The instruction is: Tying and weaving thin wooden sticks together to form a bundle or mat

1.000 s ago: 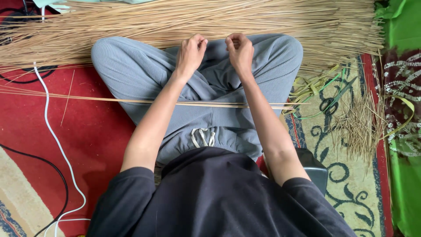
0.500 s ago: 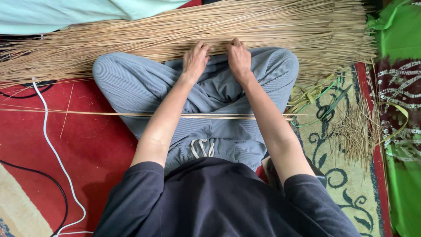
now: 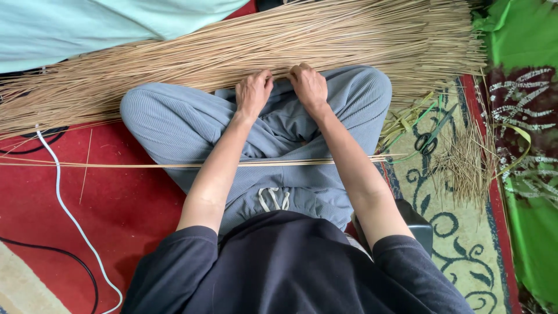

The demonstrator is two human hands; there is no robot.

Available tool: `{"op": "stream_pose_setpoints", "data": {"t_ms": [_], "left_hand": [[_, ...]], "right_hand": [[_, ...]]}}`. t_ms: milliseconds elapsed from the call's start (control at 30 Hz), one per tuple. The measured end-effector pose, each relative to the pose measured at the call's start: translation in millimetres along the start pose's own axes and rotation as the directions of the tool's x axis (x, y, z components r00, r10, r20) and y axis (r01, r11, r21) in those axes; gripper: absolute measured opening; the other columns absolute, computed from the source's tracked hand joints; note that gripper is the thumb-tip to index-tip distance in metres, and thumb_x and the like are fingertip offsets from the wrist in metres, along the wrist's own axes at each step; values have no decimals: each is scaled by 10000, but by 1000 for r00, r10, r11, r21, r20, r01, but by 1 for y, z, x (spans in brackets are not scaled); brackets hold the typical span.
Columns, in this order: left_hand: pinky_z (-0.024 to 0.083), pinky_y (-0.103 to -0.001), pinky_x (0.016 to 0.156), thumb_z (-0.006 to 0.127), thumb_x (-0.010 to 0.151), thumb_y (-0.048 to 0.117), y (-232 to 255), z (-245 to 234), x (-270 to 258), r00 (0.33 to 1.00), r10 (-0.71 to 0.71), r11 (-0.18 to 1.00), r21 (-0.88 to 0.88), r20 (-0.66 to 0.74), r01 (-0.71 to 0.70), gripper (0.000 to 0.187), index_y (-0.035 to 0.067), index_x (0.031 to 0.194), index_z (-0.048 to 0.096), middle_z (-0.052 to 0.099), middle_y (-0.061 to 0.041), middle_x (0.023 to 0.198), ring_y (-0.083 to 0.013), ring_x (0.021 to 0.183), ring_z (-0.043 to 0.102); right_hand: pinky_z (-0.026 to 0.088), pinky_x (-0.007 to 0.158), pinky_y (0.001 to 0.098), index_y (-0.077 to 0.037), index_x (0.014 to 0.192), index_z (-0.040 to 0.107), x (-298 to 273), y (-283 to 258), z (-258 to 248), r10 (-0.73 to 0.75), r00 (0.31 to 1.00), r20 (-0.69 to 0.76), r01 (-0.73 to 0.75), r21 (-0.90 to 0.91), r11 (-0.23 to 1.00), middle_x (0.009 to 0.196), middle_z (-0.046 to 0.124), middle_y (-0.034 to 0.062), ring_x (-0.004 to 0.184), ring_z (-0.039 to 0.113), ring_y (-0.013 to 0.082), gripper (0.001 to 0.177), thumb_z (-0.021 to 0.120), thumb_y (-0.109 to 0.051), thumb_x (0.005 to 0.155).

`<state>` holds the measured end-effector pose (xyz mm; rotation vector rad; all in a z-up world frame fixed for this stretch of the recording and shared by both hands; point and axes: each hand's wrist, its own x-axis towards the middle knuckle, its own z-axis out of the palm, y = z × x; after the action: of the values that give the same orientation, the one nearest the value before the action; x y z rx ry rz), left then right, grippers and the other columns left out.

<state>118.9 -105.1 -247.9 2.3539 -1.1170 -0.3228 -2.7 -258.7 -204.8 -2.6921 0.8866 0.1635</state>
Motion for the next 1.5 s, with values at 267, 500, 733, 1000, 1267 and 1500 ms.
{"op": "stream_pose_setpoints", "data": {"t_ms": [267, 500, 733, 1000, 1267, 1500], "left_hand": [[622, -380, 557, 702, 928, 327, 38, -66, -4, 934, -349, 743, -586, 72, 323, 190, 149, 966, 752, 778, -118, 882, -283, 839, 779], [698, -338, 628, 764, 904, 91, 34, -47, -2, 894, -437, 292, -924, 100, 245, 230, -73, 1051, 700, 750, -276, 1003, -291, 898, 781], [690, -379, 778, 745, 955, 61, 27, -29, -4, 940, -341, 161, -984, 13, 72, 177, -55, 1027, 632, 715, -299, 1100, -332, 1009, 751], [667, -300, 734, 767, 902, 9, 43, -46, -20, 938, -330, 106, -992, -104, -72, 465, 122, 716, 357, 759, -205, 956, -288, 979, 786], [649, -322, 787, 762, 897, -3, 46, -40, -28, 867, -477, 51, -990, -143, -135, 436, 114, 733, 376, 744, -238, 1075, -278, 992, 771], [662, -425, 841, 763, 979, 208, 53, -25, -23, 720, -676, 125, -987, -157, -98, 446, 94, 1158, 371, 744, -221, 1058, -316, 969, 778]], "right_hand": [[605, 634, 247, -169, 1023, 731, 1, -7, -6, 215, 977, 5, -174, 607, 776, 763, 784, 12, 640, 763, 117, 171, 747, -324, 952], [624, 594, 176, -61, 888, 568, -2, -9, -9, 423, 904, 54, -139, 975, 173, 782, 747, 107, 650, 754, 133, 234, 801, -80, 892], [667, 621, 270, -124, 809, 401, -16, -2, -25, 414, 909, 48, -25, 998, -62, 858, 767, 183, 737, 807, 264, 377, 749, -46, 931], [612, 633, 290, -148, 854, 327, -21, 18, -16, 347, 938, 6, 120, 932, -342, 925, 757, 168, 834, 804, 281, 468, 757, 23, 920], [605, 732, 323, -136, 1171, 384, -15, 27, -11, 178, 979, 95, -2, 887, -461, 1008, 733, 193, 946, 783, 312, 403, 721, -72, 959], [689, 835, 434, -98, 1178, 493, -12, 19, 0, 193, 969, 152, -65, 917, -393, 1086, 757, 267, 1009, 779, 359, 330, 496, -408, 1065]]}}
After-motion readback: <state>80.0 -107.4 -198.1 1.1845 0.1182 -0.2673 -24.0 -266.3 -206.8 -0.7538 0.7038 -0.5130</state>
